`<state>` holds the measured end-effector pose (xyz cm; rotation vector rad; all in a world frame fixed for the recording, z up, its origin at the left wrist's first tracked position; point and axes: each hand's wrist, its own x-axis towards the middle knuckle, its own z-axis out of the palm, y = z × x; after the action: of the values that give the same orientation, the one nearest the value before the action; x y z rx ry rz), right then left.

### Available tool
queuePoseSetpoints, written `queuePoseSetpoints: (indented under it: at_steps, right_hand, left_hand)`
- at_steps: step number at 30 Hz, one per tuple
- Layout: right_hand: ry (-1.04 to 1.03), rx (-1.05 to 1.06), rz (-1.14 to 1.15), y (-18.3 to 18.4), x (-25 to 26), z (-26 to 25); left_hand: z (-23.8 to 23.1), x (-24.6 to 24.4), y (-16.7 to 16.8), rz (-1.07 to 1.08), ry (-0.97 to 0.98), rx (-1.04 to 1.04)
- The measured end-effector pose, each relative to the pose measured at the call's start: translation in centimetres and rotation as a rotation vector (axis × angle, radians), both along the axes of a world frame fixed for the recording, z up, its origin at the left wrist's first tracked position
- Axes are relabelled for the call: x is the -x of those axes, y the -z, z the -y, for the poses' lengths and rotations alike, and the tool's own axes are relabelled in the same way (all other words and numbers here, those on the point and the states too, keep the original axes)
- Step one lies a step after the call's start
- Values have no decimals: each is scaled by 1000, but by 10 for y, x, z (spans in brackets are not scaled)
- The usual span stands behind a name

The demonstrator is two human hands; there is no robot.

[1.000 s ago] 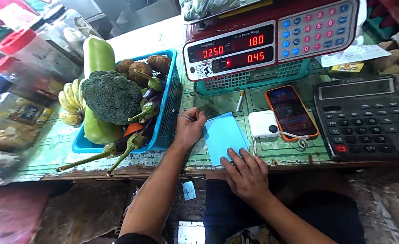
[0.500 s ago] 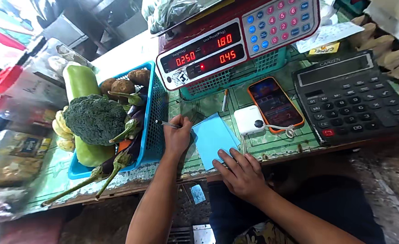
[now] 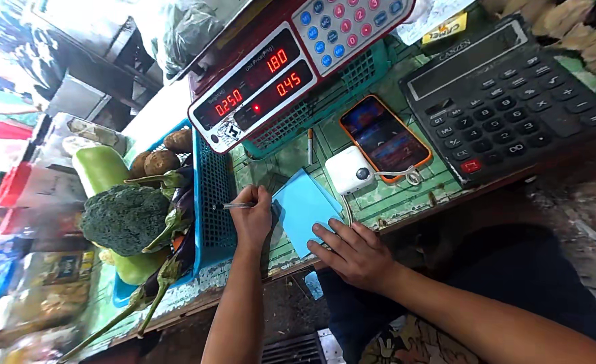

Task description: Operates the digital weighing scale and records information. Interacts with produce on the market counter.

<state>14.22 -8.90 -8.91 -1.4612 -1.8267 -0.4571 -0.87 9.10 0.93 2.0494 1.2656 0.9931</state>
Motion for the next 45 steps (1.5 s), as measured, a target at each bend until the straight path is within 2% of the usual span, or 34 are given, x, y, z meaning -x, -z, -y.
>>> queuePoseSetpoints:
  at_steps: [5, 9, 14, 26, 45]
  right_hand:
    - [-9, -7, -1, 1, 0, -1]
    - [-5, -1, -1, -1, 1, 0]
    - [13, -15, 9, 0, 1, -1]
    - [38, -35, -1, 2, 1, -3]
    - [38, -27, 9, 1, 2, -4]
  left_hand:
    - [-1, -3, -3, -34, 8, 18]
    - [-10, 5, -2, -142, 142, -55]
    - [-11, 5, 2, -45, 158, -52]
    - [-8, 0, 2, 14, 126, -13]
    - [-8, 7, 1, -6, 183, -17]
